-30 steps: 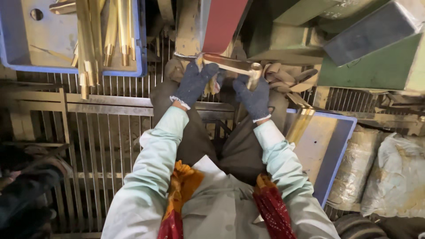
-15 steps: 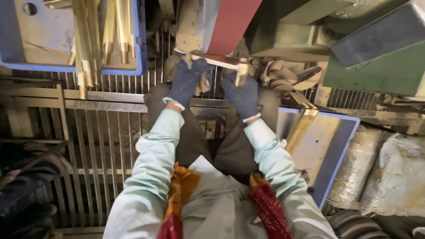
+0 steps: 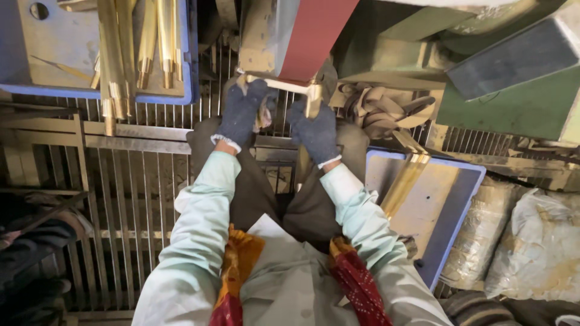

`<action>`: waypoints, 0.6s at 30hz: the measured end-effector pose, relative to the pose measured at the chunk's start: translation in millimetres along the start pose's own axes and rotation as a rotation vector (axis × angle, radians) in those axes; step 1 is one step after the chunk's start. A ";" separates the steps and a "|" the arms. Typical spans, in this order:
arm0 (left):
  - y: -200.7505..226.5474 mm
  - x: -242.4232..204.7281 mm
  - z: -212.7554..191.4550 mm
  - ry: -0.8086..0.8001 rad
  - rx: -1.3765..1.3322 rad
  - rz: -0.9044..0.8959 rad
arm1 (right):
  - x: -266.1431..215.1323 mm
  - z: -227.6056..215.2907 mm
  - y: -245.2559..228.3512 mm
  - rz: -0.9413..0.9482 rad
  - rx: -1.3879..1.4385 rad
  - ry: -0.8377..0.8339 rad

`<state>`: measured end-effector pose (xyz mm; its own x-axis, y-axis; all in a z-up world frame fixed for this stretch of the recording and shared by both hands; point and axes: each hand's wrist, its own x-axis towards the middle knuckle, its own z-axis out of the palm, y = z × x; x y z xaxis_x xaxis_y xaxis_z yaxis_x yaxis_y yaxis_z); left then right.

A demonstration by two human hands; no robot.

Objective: The person sits on a metal grate floor and uses a belt sander to polish brass-colored metal parts. They hold the parts with gloved hands, moving them against the rotating belt to smooth the surface. After polishing, the person removes their gloves and handles a small rectangular object, possibly a sanding block or tool, before the video ends.

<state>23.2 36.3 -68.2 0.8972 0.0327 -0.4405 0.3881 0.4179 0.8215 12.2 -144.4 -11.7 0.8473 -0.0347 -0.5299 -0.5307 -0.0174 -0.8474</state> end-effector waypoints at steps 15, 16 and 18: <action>7.0 1.1 -4.9 -0.036 -0.031 -0.021 | 1.7 5.7 7.2 0.029 0.088 -0.022; 8.0 2.4 -2.3 -0.003 0.099 -0.132 | 1.5 3.2 7.7 0.016 0.085 -0.005; 9.4 9.1 10.7 0.046 0.359 -0.353 | -0.3 -10.0 7.8 -0.013 0.078 0.036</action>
<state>37.3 30.7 -60.6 0.6912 -0.0108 -0.7226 0.7213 0.0723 0.6888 7.7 -154.5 -17.9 0.8523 -0.0713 -0.5181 -0.5149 0.0594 -0.8552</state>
